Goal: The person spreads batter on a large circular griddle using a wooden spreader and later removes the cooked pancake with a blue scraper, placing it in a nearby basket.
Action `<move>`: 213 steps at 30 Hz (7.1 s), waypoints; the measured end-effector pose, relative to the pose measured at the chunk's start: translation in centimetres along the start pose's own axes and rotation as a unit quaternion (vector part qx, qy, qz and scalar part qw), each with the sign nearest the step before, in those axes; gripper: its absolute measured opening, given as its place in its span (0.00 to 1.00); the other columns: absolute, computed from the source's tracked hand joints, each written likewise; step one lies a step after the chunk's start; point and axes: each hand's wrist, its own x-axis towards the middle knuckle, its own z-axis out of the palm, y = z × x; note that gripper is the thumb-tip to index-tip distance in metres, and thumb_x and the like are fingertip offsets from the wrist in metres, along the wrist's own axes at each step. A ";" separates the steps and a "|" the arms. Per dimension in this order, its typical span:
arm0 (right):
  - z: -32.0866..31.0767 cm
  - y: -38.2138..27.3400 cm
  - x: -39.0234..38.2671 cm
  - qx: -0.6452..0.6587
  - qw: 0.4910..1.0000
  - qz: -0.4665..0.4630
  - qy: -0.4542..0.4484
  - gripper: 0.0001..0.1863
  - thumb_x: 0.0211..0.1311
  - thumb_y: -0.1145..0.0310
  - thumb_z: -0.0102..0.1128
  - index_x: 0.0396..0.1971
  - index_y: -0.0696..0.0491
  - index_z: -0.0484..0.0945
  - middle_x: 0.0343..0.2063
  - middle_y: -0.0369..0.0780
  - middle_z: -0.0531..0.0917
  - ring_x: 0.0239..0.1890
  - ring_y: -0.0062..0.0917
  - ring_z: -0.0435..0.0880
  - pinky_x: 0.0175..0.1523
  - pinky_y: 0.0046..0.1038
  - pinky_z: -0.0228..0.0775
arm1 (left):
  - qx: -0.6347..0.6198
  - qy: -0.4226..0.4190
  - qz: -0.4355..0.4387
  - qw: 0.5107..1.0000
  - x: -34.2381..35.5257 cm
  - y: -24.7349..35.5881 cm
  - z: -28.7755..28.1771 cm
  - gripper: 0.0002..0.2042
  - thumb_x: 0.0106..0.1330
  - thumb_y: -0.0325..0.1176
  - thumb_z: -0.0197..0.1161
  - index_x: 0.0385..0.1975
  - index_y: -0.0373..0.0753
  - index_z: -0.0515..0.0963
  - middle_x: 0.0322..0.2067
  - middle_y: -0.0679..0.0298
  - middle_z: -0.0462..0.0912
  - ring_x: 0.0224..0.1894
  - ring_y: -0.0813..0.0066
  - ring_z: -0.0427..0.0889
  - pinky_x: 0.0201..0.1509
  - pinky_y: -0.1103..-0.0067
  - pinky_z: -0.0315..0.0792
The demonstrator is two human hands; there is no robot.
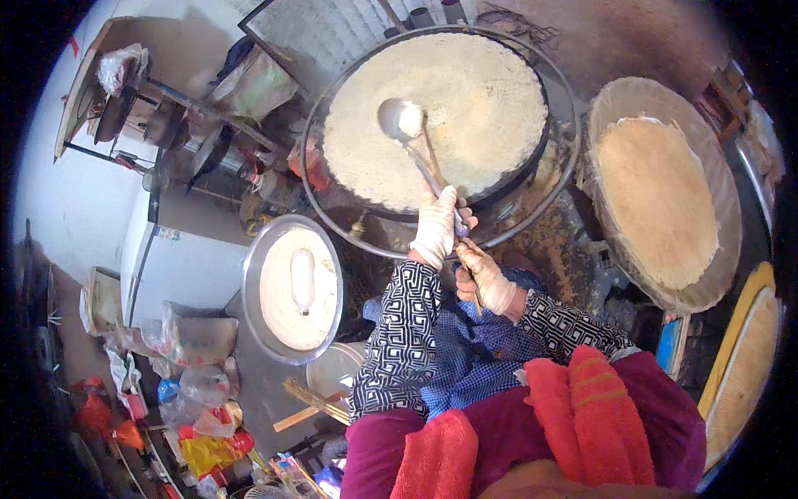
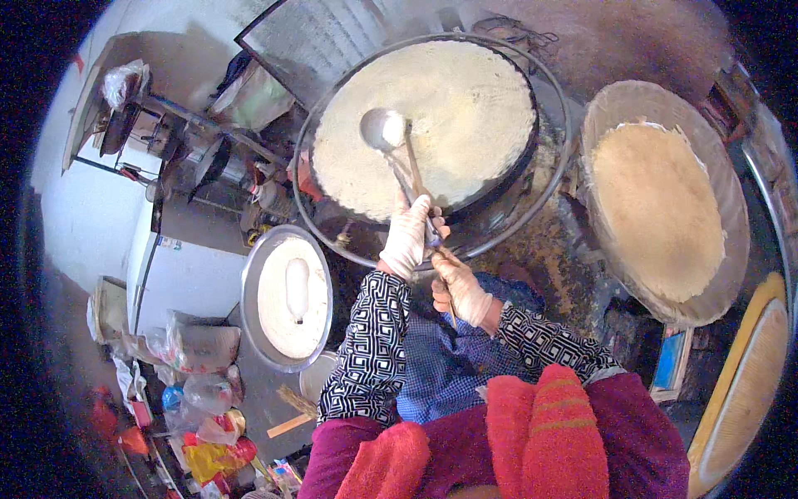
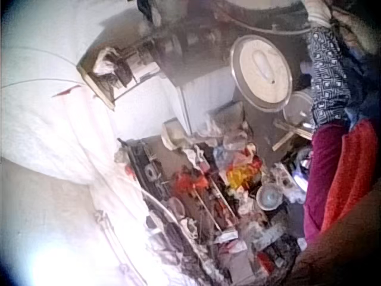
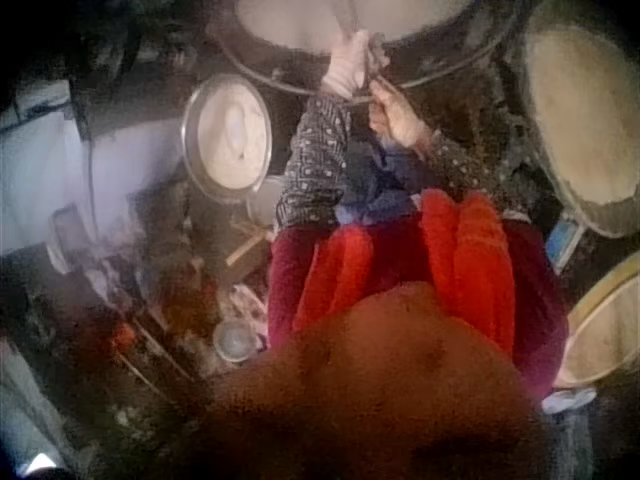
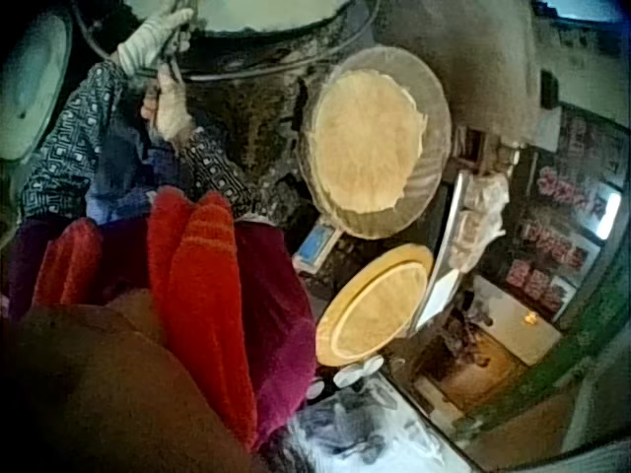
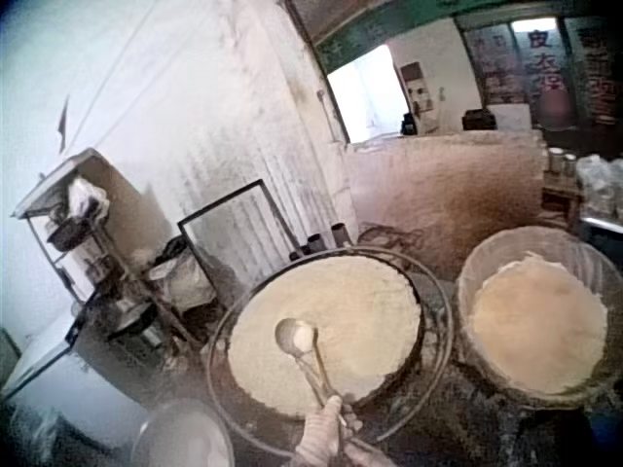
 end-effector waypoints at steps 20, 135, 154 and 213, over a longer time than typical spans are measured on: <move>-2.2 -14.0 -6.3 -0.519 0.845 -0.125 0.029 0.26 0.69 0.58 0.54 0.65 0.46 0.67 0.11 0.28 0.68 0.09 0.10 0.62 0.13 0.16 0.54 | -0.142 0.194 -0.047 0.970 -18.9 -1.7 -36.3 0.09 0.68 0.28 0.59 0.44 0.34 0.71 0.33 0.61 0.75 0.23 0.83 0.70 0.19 0.87 0.68; -4.9 -12.4 -5.3 -0.946 0.258 -0.178 0.078 0.33 0.65 0.67 0.52 0.69 0.34 0.55 0.27 0.47 0.83 0.29 0.40 0.84 0.33 0.43 0.72 | 0.778 0.042 0.254 0.573 -5.8 -9.0 -7.9 0.15 0.48 0.43 0.70 0.34 0.48 0.79 0.37 0.62 0.81 0.50 0.59 0.75 0.65 0.59 0.56; -9.4 -7.7 -0.9 -0.691 0.547 -0.473 -0.011 0.21 0.66 0.72 0.56 0.59 0.55 0.73 0.48 0.37 0.81 0.46 0.22 0.79 0.50 0.23 0.73 | 0.761 0.112 0.366 0.524 -6.4 -14.9 -1.4 0.17 0.54 0.41 0.62 0.42 0.40 0.77 0.39 0.58 0.77 0.50 0.58 0.74 0.69 0.53 0.50; 3.5 -0.2 -20.0 -0.544 0.813 0.149 -0.146 0.20 0.67 0.64 0.52 0.54 0.57 0.71 0.22 0.38 0.82 0.17 0.19 0.78 0.22 0.22 0.69 | 0.097 -0.104 0.128 0.981 -22.7 -19.3 -2.8 0.15 0.64 0.42 0.57 0.46 0.42 0.74 0.40 0.54 0.75 0.46 0.57 0.77 0.47 0.65 0.72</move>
